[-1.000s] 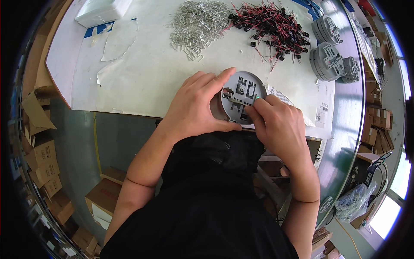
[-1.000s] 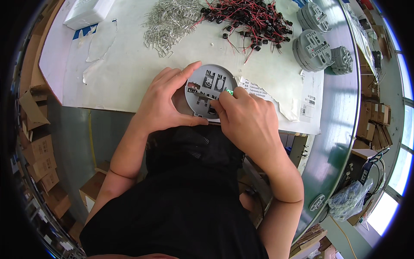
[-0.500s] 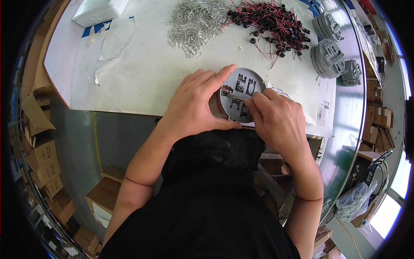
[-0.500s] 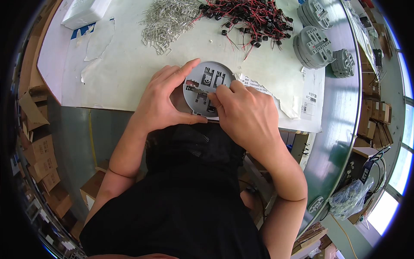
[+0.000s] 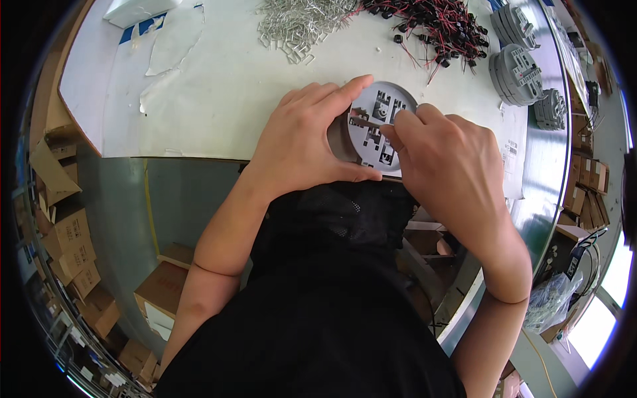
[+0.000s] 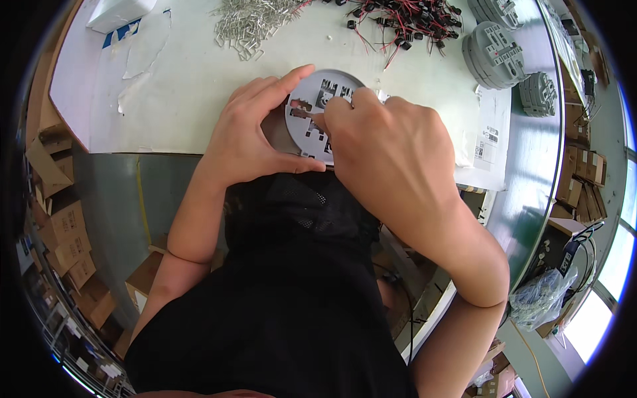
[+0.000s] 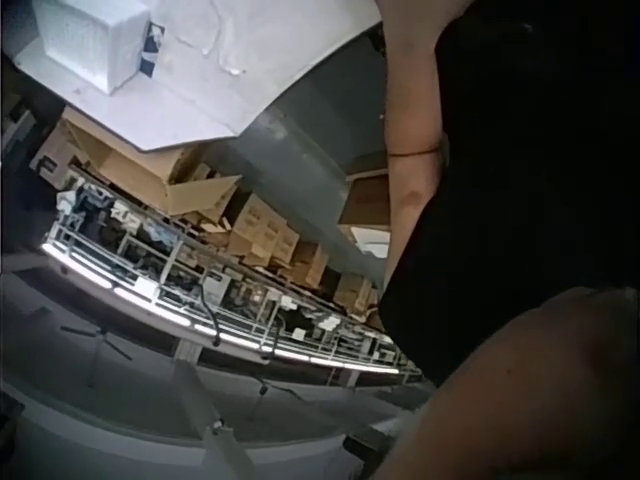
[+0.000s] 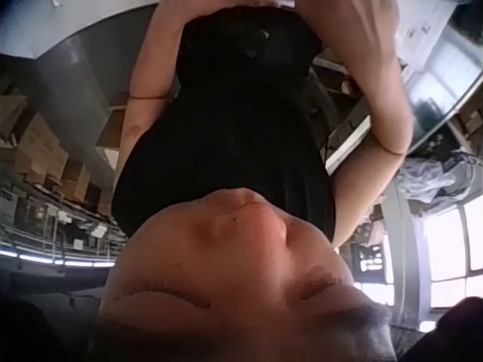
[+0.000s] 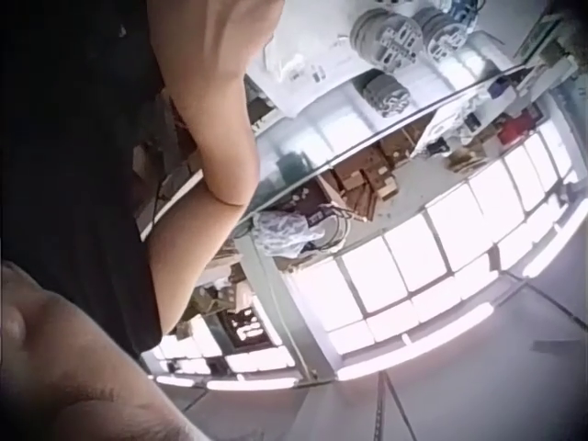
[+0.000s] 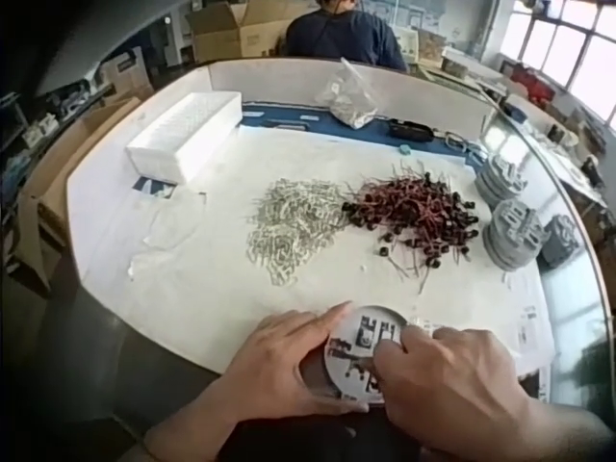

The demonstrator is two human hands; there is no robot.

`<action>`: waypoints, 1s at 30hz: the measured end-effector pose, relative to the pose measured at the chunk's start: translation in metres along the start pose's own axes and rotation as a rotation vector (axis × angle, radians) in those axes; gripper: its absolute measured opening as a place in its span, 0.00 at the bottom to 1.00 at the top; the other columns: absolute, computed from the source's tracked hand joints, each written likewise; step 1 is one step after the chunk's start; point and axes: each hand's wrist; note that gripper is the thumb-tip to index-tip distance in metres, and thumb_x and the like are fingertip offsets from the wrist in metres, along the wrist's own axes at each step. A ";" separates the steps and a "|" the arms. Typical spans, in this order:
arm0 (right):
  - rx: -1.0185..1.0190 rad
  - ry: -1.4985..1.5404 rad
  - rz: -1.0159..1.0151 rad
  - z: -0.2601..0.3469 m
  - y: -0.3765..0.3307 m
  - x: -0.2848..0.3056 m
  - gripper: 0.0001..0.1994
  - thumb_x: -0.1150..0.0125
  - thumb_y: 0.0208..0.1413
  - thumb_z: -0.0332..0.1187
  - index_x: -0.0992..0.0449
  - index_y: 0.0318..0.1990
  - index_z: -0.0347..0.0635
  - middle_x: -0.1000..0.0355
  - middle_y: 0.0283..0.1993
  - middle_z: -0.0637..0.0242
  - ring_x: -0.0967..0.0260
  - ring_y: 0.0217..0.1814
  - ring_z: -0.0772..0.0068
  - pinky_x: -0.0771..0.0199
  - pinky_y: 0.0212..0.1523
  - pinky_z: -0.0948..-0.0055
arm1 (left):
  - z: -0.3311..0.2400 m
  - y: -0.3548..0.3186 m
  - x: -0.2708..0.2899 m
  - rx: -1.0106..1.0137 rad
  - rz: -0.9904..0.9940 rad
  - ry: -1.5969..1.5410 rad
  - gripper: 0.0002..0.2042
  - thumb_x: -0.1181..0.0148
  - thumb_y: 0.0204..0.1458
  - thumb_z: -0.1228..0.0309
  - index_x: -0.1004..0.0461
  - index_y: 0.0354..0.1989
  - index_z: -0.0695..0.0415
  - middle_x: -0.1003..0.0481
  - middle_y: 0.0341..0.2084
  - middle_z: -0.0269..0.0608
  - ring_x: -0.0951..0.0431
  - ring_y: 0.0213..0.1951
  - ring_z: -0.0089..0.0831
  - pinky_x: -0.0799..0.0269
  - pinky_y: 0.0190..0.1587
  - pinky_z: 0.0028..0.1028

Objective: Assembling small electronic components onto a circular base using a small manual tool.

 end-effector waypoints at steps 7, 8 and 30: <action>0.000 -0.021 0.043 0.001 -0.001 -0.002 0.11 0.35 0.66 0.37 0.23 0.31 0.43 0.25 0.28 0.62 0.23 0.29 0.54 0.26 0.28 0.55 | 0.000 -0.002 -0.002 0.000 -0.026 -0.033 0.56 0.10 0.25 0.54 0.27 0.72 0.53 0.22 0.37 0.37 0.24 0.41 0.37 0.27 0.53 0.36; -0.007 -0.017 0.064 0.001 -0.001 -0.002 0.11 0.35 0.66 0.37 0.23 0.31 0.43 0.25 0.29 0.62 0.23 0.29 0.53 0.26 0.28 0.54 | 0.000 -0.002 -0.002 -0.002 -0.025 -0.031 0.56 0.10 0.25 0.54 0.27 0.72 0.53 0.22 0.36 0.37 0.24 0.40 0.37 0.27 0.52 0.36; -0.088 0.308 -0.556 0.000 -0.057 -0.053 0.27 0.22 0.44 0.38 0.21 0.56 0.49 0.28 0.32 0.66 0.21 0.34 0.59 0.22 0.33 0.64 | 0.004 0.010 0.006 0.122 0.199 -0.491 0.11 0.26 0.51 0.80 0.22 0.40 0.64 0.27 0.32 0.31 0.31 0.33 0.23 0.35 0.37 0.25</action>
Point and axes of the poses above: each hand's wrist, its own y-axis towards the middle knuckle, its own x-axis out of the back of the hand, z = x × y
